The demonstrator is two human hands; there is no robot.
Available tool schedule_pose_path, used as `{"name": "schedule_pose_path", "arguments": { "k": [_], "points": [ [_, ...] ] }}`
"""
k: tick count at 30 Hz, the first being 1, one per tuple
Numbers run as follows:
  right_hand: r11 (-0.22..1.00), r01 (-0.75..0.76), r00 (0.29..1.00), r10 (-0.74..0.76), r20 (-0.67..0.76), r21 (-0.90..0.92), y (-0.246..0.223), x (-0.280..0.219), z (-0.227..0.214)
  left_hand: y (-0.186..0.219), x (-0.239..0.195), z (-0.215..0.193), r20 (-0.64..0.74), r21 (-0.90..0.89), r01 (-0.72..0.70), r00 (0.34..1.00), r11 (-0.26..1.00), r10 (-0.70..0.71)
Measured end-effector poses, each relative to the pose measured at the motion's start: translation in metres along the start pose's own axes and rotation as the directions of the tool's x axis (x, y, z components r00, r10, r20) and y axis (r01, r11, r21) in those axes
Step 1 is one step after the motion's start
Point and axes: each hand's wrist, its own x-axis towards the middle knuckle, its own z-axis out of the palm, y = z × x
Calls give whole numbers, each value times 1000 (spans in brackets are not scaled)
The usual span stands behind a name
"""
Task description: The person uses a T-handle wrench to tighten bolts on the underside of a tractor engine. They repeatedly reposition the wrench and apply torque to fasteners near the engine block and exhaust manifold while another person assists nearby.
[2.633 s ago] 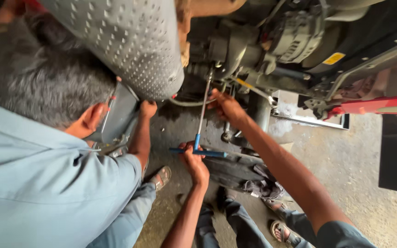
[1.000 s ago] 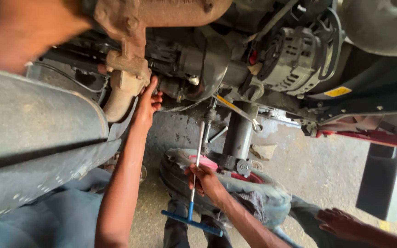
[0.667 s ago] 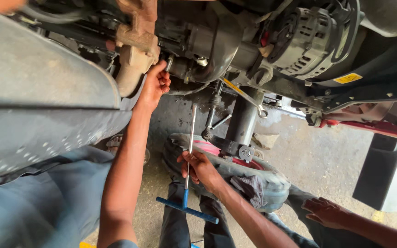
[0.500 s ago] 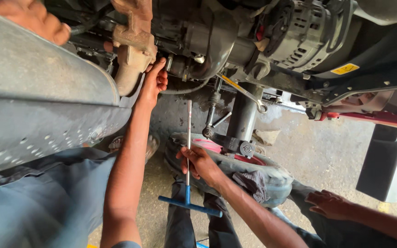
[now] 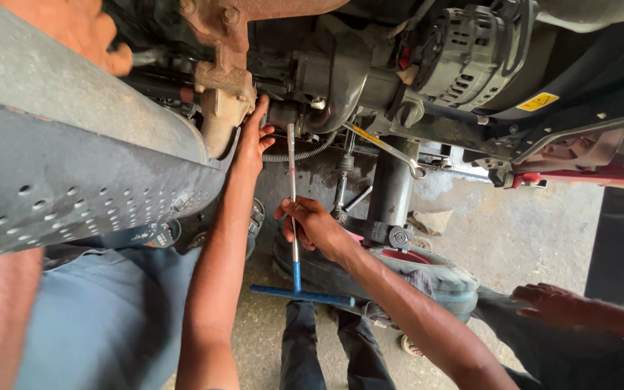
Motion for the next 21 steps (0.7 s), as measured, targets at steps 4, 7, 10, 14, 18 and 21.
{"name": "schedule_pose_path", "arguments": {
  "k": [4,7,10,14,18,21],
  "points": [
    [998,-24,1000,25,17,-54,4,8,1,-5,10,-18,175,-131,32,985,991,-9],
    [997,-29,999,31,27,-76,8,17,2,-3,6,-25,241,-72,-12,970,997,29],
    [998,-7,1000,8,27,-55,15,28,4,-2,4,-22,192,64,-57,980,996,44],
    [998,-34,999,33,-12,-47,16,34,8,18,5,-9,57,215,80,994,973,-94],
    [998,-38,999,38,-16,-41,15,42,16,33,3,-2,-29,332,148,989,932,-146],
    [999,-28,999,27,-21,-31,13,46,21,35,-3,0,-8,320,217,974,922,-227]
  ]
}}
